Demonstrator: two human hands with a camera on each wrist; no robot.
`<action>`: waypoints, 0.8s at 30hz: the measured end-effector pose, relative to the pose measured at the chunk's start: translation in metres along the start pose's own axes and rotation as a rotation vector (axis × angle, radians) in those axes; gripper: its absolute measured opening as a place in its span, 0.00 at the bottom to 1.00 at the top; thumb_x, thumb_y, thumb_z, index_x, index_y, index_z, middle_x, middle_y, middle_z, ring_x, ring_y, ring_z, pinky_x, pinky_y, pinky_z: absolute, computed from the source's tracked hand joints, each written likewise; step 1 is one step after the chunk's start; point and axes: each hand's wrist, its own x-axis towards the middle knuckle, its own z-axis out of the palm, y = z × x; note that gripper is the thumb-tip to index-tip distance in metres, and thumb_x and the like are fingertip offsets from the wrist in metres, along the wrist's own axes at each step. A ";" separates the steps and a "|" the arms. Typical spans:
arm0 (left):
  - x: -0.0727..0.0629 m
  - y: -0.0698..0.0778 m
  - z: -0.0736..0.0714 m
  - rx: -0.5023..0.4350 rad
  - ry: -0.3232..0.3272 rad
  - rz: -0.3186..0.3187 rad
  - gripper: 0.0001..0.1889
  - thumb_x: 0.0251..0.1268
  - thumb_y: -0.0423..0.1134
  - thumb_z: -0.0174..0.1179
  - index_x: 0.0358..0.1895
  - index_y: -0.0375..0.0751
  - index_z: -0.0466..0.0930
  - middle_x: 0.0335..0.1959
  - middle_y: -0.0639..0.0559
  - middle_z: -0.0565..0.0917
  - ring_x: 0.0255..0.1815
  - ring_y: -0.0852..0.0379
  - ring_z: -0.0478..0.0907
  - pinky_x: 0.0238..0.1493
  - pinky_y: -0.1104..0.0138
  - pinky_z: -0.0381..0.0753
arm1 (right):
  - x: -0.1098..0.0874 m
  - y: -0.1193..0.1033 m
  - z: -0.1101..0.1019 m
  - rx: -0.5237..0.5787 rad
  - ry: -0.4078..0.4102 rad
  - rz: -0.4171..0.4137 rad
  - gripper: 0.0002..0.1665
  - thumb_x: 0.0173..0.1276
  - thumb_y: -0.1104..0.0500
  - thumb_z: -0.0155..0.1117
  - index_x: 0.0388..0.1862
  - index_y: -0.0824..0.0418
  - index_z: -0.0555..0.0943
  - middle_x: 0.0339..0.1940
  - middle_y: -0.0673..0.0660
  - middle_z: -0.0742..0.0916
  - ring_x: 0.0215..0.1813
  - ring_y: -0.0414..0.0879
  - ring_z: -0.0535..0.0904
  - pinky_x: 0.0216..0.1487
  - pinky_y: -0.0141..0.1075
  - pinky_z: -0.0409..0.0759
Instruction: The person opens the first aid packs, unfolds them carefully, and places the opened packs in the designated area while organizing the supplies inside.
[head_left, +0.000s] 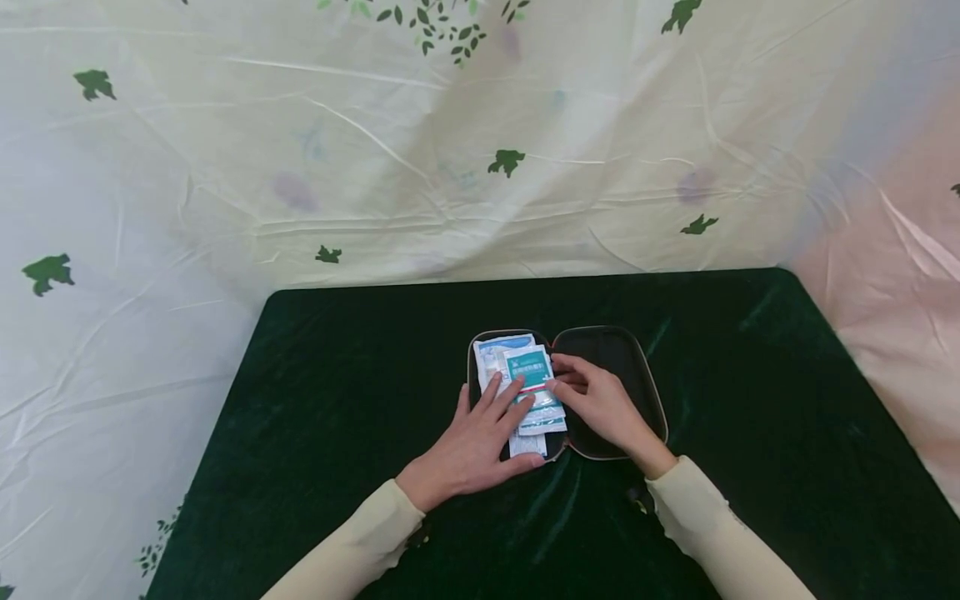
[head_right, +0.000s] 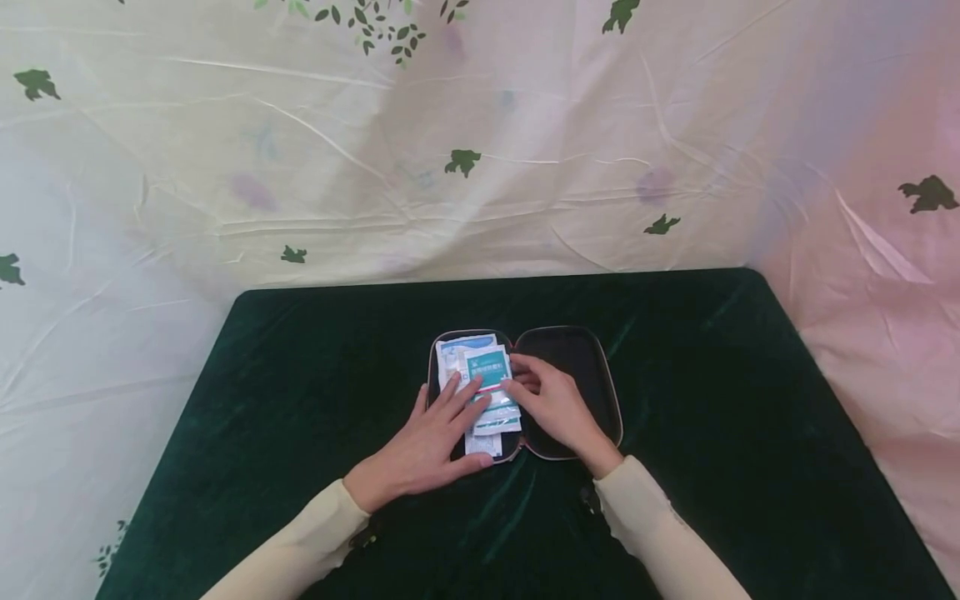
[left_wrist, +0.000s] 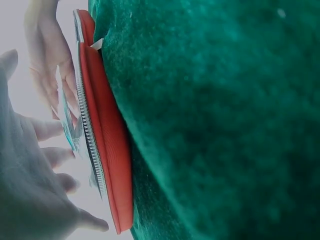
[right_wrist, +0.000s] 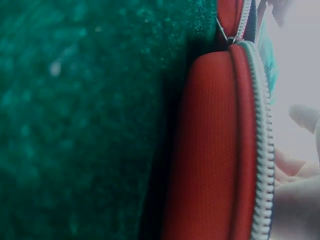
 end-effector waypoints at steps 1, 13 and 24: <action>0.000 0.000 0.000 -0.003 0.001 0.004 0.46 0.72 0.78 0.34 0.85 0.58 0.47 0.87 0.55 0.38 0.86 0.43 0.29 0.76 0.31 0.39 | 0.000 0.000 0.000 -0.001 0.001 0.000 0.32 0.79 0.50 0.63 0.76 0.62 0.70 0.65 0.62 0.82 0.61 0.54 0.83 0.63 0.52 0.80; -0.003 -0.005 -0.004 -0.058 0.016 -0.007 0.47 0.71 0.78 0.36 0.86 0.60 0.43 0.87 0.59 0.35 0.86 0.44 0.30 0.75 0.31 0.38 | 0.005 -0.005 0.004 -0.020 0.038 0.005 0.33 0.74 0.57 0.69 0.74 0.62 0.71 0.52 0.58 0.85 0.50 0.48 0.84 0.53 0.43 0.84; -0.010 -0.017 -0.011 -0.104 0.050 -0.042 0.47 0.71 0.78 0.39 0.86 0.55 0.47 0.87 0.57 0.37 0.86 0.48 0.30 0.77 0.32 0.36 | 0.003 -0.007 -0.002 -0.013 0.092 0.038 0.23 0.76 0.57 0.66 0.65 0.64 0.78 0.51 0.60 0.89 0.49 0.50 0.88 0.50 0.43 0.87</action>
